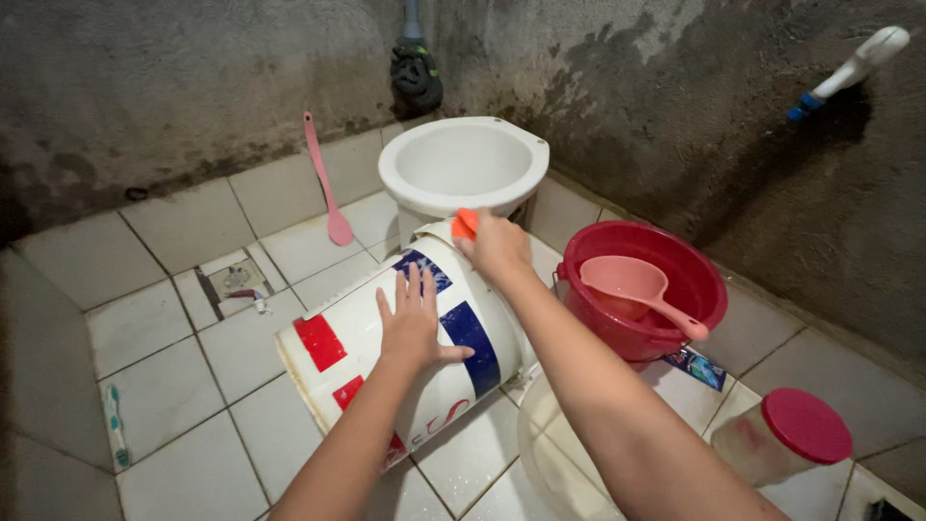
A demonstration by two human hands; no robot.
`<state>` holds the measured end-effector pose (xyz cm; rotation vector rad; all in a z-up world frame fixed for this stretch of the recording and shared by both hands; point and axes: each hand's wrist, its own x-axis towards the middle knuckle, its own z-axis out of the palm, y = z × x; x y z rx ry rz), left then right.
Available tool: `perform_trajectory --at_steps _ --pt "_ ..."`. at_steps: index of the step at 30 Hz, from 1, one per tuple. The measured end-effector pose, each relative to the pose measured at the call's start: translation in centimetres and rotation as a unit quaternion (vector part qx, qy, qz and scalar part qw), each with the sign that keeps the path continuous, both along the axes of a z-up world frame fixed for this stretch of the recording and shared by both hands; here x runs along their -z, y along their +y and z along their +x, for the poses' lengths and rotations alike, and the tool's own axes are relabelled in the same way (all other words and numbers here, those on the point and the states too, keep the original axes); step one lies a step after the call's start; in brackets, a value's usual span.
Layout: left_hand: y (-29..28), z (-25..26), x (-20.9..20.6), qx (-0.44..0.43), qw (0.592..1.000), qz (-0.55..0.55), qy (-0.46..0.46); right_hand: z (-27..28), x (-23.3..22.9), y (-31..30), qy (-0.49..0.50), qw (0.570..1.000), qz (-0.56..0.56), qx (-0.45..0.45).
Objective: The person scrubs the exterior of a white paint bucket with an orange sponge while it lies on its side on a tiled floor. The person rotates the bucket periodically to clean different sections of the surface.
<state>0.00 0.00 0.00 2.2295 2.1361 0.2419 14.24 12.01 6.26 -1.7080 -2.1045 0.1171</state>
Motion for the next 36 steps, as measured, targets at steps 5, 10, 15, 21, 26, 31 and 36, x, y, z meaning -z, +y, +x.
perform_trajectory --at_steps 5,10,15,21,26,31,36 --pt "0.4 0.6 -0.5 0.017 0.999 0.032 -0.024 1.2 -0.4 -1.9 0.022 0.997 0.032 -0.064" --pt "0.2 0.3 -0.1 0.042 0.997 0.062 -0.026 5.0 1.9 -8.4 0.05 0.997 0.035 -0.055" --pt "-0.3 1.1 0.2 0.049 0.997 0.066 0.003 8.4 3.9 -9.7 0.122 0.992 -0.009 0.006" --pt "-0.5 1.5 0.3 0.052 0.996 0.073 0.013 19.5 17.5 -11.9 0.222 0.957 -0.023 0.186" --pt "-0.5 1.5 0.1 0.059 0.995 0.08 0.015 27.3 32.9 -16.2 0.189 0.944 -0.112 0.245" --pt "-0.5 1.5 0.3 0.056 0.995 0.078 0.02 24.6 38.6 -16.0 0.456 0.842 -0.188 0.22" --pt "-0.5 1.4 0.3 0.061 0.994 0.091 0.027 24.0 37.8 -14.4 0.276 0.916 -0.23 0.18"
